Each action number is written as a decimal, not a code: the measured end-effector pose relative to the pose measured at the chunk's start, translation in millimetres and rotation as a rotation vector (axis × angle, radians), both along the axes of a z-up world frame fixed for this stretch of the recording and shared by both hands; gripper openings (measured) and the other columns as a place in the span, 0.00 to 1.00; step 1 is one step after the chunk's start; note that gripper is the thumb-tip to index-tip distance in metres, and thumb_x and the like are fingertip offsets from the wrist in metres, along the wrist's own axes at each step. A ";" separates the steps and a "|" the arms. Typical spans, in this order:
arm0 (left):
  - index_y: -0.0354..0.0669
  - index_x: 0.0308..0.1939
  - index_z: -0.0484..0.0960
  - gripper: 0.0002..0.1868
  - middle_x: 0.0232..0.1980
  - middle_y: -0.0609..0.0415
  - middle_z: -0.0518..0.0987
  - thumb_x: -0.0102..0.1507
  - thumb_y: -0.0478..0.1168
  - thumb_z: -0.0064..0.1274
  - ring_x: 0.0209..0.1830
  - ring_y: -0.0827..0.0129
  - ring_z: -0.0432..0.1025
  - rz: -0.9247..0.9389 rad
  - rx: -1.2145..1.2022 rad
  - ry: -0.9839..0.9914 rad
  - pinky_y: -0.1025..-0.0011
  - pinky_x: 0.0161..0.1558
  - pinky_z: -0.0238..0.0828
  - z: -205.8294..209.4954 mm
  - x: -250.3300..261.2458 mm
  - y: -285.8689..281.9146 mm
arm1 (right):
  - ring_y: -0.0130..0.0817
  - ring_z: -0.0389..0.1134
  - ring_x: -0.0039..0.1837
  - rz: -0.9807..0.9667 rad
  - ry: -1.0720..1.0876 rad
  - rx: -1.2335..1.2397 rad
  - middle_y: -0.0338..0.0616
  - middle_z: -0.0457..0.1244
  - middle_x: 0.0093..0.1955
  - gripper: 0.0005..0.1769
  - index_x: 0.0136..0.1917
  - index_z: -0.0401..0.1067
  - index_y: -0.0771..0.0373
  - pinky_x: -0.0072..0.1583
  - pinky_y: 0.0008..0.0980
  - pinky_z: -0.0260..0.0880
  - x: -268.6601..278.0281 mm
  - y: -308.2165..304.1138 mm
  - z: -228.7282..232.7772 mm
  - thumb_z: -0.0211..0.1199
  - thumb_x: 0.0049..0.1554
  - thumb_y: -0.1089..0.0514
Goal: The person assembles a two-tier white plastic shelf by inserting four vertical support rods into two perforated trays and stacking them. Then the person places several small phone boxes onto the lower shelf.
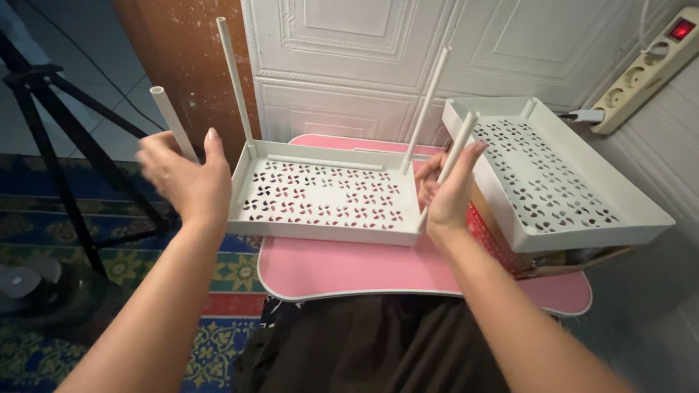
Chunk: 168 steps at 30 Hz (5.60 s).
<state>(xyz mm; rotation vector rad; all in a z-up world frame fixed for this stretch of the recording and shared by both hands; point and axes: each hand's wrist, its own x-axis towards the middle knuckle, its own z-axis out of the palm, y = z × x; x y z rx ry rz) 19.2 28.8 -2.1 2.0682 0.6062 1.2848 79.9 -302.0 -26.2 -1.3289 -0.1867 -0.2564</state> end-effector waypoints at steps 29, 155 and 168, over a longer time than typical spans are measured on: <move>0.39 0.22 0.59 0.33 0.20 0.63 0.58 0.77 0.55 0.43 0.24 0.79 0.51 -0.378 -0.265 -0.194 0.68 0.25 0.47 -10.3 29.4 -37.0 | 0.19 0.45 0.23 -0.231 -0.081 0.072 0.29 0.47 0.23 0.30 0.30 0.53 0.57 0.25 0.26 0.42 43.9 -18.3 -28.3 0.53 0.67 0.39; 0.38 0.62 0.73 0.31 0.55 0.48 0.78 0.69 0.61 0.51 0.47 0.74 0.73 -0.644 -0.589 -0.332 0.72 0.50 0.76 100.8 59.3 -83.2 | 0.42 0.71 0.60 0.311 -0.048 0.323 0.54 0.67 0.62 0.27 0.68 0.67 0.71 0.62 0.40 0.73 79.5 -117.4 128.6 0.51 0.63 0.51; 0.46 0.58 0.78 0.16 0.54 0.54 0.78 0.72 0.49 0.46 0.56 0.71 0.70 -0.616 -0.530 -0.273 0.69 0.60 0.66 67.5 45.2 -31.5 | 0.41 0.72 0.60 0.301 -0.027 0.266 0.54 0.68 0.61 0.25 0.65 0.69 0.71 0.61 0.38 0.73 82.6 -77.2 126.8 0.51 0.62 0.52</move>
